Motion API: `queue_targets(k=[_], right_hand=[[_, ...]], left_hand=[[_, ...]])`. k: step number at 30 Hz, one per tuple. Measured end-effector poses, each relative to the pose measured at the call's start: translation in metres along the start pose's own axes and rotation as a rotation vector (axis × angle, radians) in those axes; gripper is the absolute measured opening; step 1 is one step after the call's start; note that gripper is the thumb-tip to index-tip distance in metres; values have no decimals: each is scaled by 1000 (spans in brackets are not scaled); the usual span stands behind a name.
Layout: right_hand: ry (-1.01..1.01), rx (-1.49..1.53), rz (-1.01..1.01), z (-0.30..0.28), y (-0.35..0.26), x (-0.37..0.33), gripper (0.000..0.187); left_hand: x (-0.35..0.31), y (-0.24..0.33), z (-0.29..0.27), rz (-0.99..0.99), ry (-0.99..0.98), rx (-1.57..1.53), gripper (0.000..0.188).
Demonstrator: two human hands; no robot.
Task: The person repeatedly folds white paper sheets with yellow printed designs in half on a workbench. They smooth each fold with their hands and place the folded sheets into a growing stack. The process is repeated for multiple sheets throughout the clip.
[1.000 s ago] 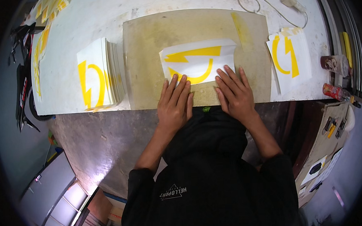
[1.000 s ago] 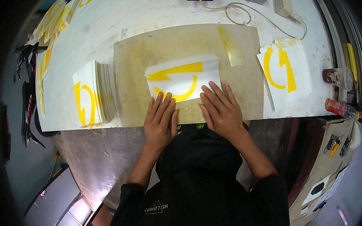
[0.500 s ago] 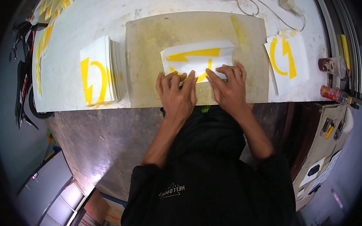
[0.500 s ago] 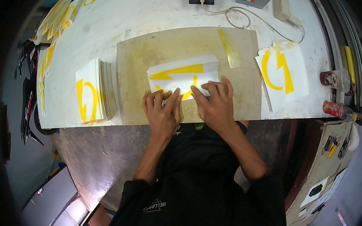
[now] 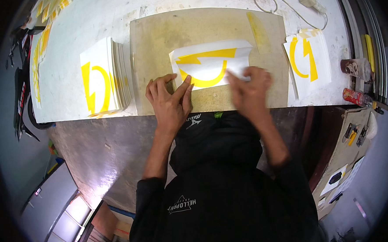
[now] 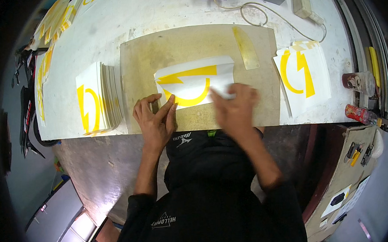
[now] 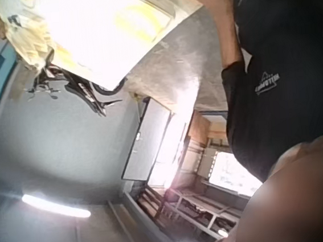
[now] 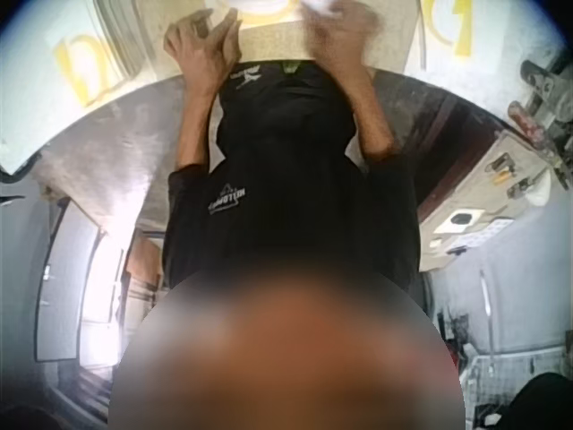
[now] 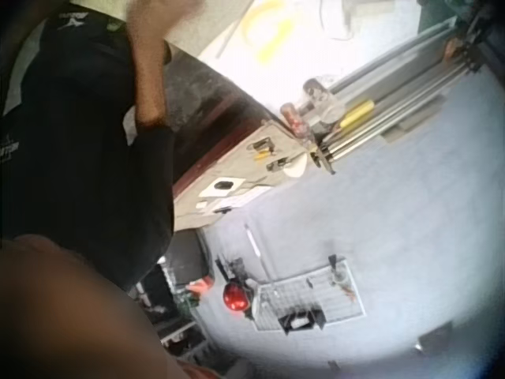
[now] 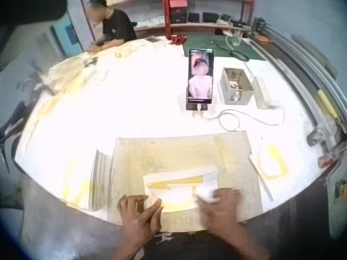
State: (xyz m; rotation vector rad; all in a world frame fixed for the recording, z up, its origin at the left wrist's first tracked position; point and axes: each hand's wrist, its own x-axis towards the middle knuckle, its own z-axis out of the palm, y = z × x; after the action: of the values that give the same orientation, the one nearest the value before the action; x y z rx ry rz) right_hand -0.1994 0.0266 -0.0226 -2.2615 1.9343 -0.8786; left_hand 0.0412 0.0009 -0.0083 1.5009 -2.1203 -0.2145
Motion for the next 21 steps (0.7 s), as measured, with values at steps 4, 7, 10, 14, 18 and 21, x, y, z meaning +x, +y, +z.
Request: queue_targets(k=[4,7,10,14,18,21], right_hand=[[-11,-175,143,-37,29,-5,31],[155,-7,18,-34,-7,26,33],[60,158,-182,-14,-31,81,30],[-139,134,-326,9,-22,110,24],[-167,78,-279,26,-14,126,17],[-145,53,-301,47,1,129,17]], left_hand=[[-1,8,-4,8,-12,58,38],[5,14,2,99,-80,78,48],[2,11,7,186,-128,70,49],[7,18,8,145,-63,48,42],[12,14,20,111,-37,20,35],[24,17,15,81,-129,2,45]])
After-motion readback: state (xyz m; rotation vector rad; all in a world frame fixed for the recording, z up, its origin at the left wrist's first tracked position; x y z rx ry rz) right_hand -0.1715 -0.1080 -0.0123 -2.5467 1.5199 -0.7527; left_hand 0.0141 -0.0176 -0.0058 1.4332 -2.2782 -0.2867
